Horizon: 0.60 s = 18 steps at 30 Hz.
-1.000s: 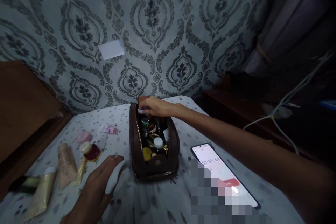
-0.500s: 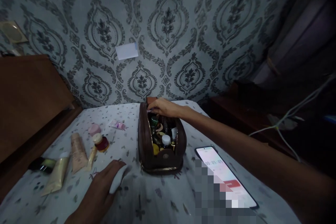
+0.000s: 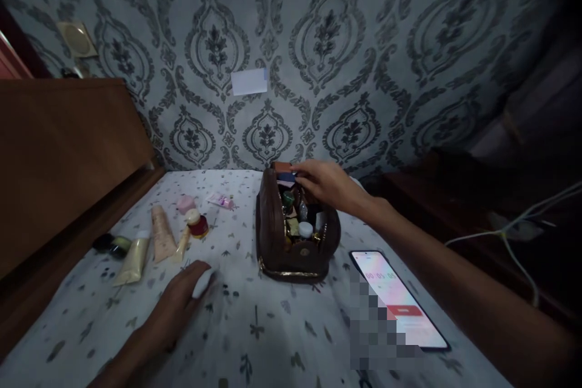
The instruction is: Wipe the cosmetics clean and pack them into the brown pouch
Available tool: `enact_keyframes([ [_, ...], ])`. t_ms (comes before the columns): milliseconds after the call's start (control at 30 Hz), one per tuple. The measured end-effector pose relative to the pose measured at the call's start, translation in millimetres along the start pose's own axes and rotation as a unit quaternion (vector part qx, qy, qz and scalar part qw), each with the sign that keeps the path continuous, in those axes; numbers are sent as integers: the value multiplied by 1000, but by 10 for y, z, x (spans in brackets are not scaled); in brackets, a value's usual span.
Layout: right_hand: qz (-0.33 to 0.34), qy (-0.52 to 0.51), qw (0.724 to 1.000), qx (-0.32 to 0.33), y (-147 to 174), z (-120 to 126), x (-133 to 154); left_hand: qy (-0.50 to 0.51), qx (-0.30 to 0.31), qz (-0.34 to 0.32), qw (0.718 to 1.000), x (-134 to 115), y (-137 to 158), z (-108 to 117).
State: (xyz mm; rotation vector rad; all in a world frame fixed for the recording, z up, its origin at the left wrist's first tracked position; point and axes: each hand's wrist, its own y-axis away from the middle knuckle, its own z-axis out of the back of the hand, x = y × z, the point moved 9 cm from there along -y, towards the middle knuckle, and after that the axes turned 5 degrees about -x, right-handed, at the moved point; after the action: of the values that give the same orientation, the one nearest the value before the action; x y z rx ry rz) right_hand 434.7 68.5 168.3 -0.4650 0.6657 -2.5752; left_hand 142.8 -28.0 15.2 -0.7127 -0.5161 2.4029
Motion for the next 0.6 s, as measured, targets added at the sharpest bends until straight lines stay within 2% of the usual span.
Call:
enact_keyframes([
  [67, 30, -54, 996, -57, 203, 124, 374, -9, 2, 20, 1000, 85, -32, 20],
  [133, 80, -121, 987, -74, 421, 97, 802, -19, 30, 47, 998, 172, -89, -9],
  [200, 136, -164, 977, -27, 618, -121, 1227, -36, 51, 58, 996, 230, -151, -40],
  [300, 156, -189, 967, 62, 821, -634, 1631, -60, 63, 30, 996, 245, -205, -95],
  [367, 132, -198, 967, 89, 888, -981, 1726, -70, 77, 7, 995, 240, -184, -168],
  [467, 83, -213, 970, 87, 966, -1410, 1712, -96, 98, -18, 990, 243, -95, -281],
  [533, 46, -235, 969, 57, 1043, -1578, 1637, -116, 103, -26, 988, 256, -39, -320],
  [600, 14, -257, 966, 18, 1151, -1645, 1547, -121, 107, -30, 986, 268, -4, -335],
])
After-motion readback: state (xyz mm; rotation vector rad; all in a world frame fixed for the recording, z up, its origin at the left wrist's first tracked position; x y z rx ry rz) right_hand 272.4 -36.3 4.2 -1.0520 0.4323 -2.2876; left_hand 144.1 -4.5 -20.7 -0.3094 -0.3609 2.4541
